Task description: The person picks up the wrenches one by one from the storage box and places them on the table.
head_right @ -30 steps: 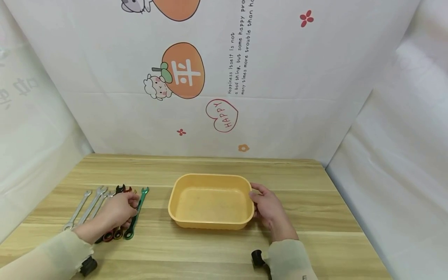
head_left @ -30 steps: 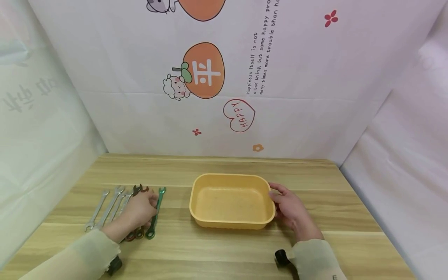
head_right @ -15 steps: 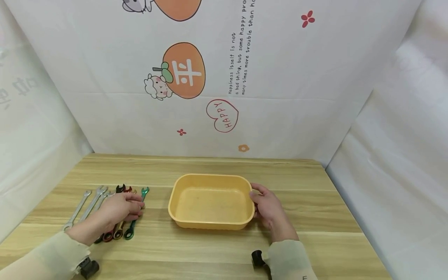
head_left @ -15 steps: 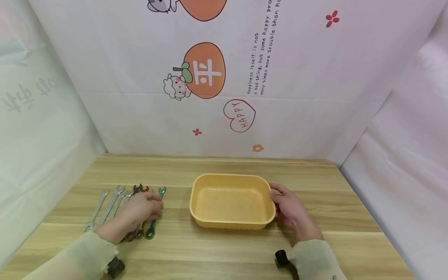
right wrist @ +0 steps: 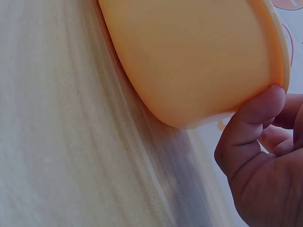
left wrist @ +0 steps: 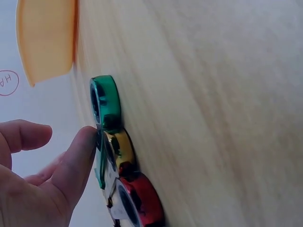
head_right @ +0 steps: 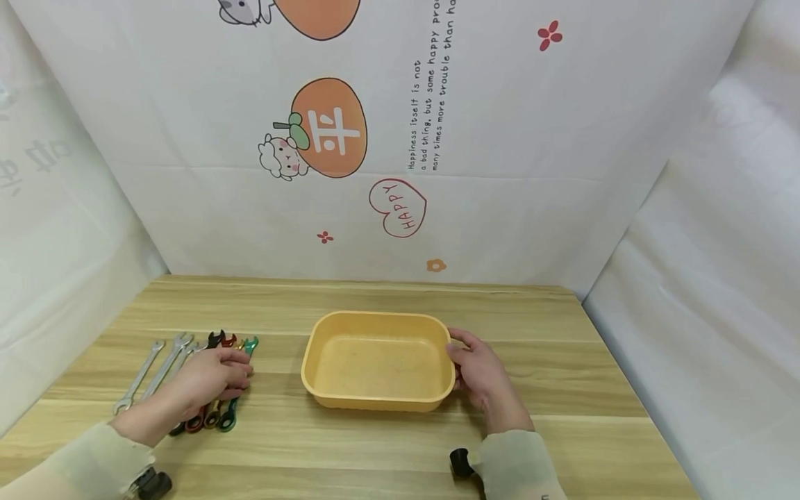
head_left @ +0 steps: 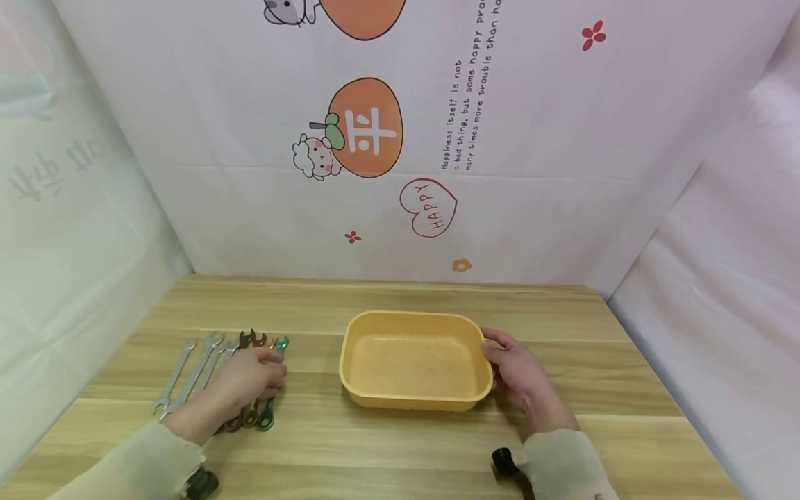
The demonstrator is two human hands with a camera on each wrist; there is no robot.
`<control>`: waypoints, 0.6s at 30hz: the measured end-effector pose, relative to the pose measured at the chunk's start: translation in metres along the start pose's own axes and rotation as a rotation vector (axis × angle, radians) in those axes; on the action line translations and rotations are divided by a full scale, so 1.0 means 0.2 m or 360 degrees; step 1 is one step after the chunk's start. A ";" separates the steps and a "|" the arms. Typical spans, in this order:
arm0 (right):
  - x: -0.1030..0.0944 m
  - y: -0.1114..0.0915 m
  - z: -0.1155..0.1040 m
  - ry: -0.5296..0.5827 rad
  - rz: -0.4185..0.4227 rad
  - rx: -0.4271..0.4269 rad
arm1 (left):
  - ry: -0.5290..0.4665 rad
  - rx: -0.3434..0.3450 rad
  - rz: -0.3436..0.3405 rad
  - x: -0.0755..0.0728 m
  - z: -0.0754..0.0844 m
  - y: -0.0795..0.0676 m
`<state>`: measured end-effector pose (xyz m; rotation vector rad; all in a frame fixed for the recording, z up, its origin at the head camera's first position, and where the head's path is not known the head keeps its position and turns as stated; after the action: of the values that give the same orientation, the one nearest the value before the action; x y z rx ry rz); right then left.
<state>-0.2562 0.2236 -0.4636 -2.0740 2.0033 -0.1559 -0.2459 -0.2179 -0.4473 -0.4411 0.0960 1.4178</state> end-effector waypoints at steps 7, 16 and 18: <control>0.00 -0.01 -0.01 -0.0017 0.0003 0.0000 | 0.0033 0.0004 -0.0051 0.04 0.03 0.00; 0.01 -0.03 -0.04 -0.0501 0.0095 -0.0008 | 0.0822 0.0353 -0.0063 0.16 0.26 -0.07; 0.01 -0.05 -0.06 -0.0687 0.0115 -0.0018 | 0.0981 0.0399 -0.0013 0.20 0.31 -0.09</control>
<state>-0.2505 0.2208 -0.4496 -1.8411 1.8079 0.2930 -0.2343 -0.1598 -0.3995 -0.6536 0.7599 1.2002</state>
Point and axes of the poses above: each hand's wrist, its own y-axis towards the middle knuckle, its own x-axis out of the palm, z = x × y, the point moved 5 cm from there along y, towards the middle knuckle, and after that the axes turned 8 degrees about -y, right-handed, at the moved point
